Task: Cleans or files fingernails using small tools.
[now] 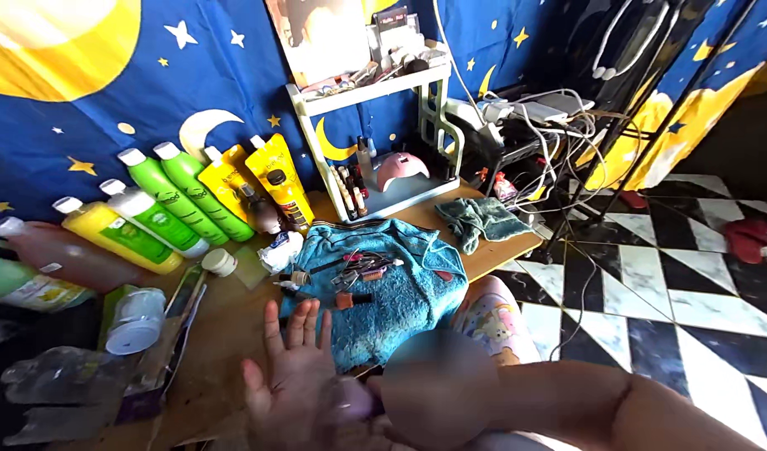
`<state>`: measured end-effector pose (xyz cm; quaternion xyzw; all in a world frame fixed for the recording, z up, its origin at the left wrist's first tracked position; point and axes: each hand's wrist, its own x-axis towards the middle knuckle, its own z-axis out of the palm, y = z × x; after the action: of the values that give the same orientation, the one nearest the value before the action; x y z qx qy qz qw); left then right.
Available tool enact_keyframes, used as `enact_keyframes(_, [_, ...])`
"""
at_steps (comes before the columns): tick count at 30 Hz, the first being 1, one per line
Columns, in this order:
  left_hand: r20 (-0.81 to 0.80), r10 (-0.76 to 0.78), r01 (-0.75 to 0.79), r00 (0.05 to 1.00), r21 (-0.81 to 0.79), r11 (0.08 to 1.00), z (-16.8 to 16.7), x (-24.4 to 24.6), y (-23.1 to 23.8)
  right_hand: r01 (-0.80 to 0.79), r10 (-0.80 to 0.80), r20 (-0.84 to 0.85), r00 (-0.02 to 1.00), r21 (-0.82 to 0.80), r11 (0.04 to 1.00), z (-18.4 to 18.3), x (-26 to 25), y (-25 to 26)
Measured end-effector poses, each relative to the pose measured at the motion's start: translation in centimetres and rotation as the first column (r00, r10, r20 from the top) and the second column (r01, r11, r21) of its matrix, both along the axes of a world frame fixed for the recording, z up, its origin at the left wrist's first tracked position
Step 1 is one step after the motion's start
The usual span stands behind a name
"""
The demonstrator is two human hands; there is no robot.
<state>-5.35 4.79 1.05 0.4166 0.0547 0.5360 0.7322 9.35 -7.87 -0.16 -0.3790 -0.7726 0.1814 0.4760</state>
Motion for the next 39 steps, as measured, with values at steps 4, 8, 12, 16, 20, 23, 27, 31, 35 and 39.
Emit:
enact_keyframes(4, [-0.027, -0.001, 0.001, 1.0, -0.007, 1.0, -0.5, 0.5, -0.3, -0.038, 0.052, -0.256, 0.965, 0.057, 0.998, -1.2, -0.2, 0.4])
enact_keyframes(8, [0.108, -0.264, 0.275, 0.958, -0.101, 0.956, -0.7, 1.3, -1.5, -0.547, 0.185, -0.583, 0.791, -0.539, 0.641, -2.5, 0.0, 0.9])
enact_keyframes(12, [0.256, -0.435, 0.483, 0.863, -0.165, 0.86, -0.5, 1.7, -2.2, -0.844, 0.105, -0.892, 0.44, -0.37, 0.389, -2.8, 0.2, 0.8])
enact_keyframes(16, [-0.137, -0.191, 0.172, 0.972, -0.14, 0.975, 0.5, 2.2, -2.4, -0.251, 0.064, -0.315, 0.947, -0.6, 0.76, 0.0, 0.8, 0.4])
enact_keyframes(20, [0.047, -0.251, 0.254, 0.967, -0.059, 0.966, 0.0, 1.8, -0.9, -0.074, 0.096, -0.376, 0.921, 0.074, 0.995, 1.4, 0.5, -0.6])
enact_keyframes(23, [-0.009, -0.194, 0.193, 0.981, -0.068, 0.979, -0.1, 1.9, -1.0, -0.011, 0.005, -0.065, 0.998, -0.086, 0.996, -1.6, 0.3, 0.1])
enact_keyframes(27, [0.008, -0.125, 0.125, 0.992, -0.1, 0.987, -0.6, 1.1, -0.3, 0.017, -0.019, -0.008, 1.0, -0.206, 0.978, 0.9, 0.4, -0.2])
enact_keyframes(31, [-0.098, -0.02, 0.009, 0.995, -0.106, 0.994, -0.4, 1.1, -0.2, 0.029, -0.038, -0.188, 0.981, -0.054, 0.998, -1.9, 0.1, 0.9])
enact_keyframes(35, [-0.084, -0.106, 0.081, 0.991, -0.265, 0.961, -0.2, 1.5, -0.9, -0.335, 0.031, -0.409, 0.912, -0.699, 0.631, -1.7, 0.0, 1.8])
enact_keyframes(39, [0.161, -0.243, 0.286, 0.957, -0.367, 0.885, -0.6, 1.1, -1.0, -0.908, -0.063, -0.934, 0.352, -0.358, 0.217, -2.0, 2.3, 2.0])
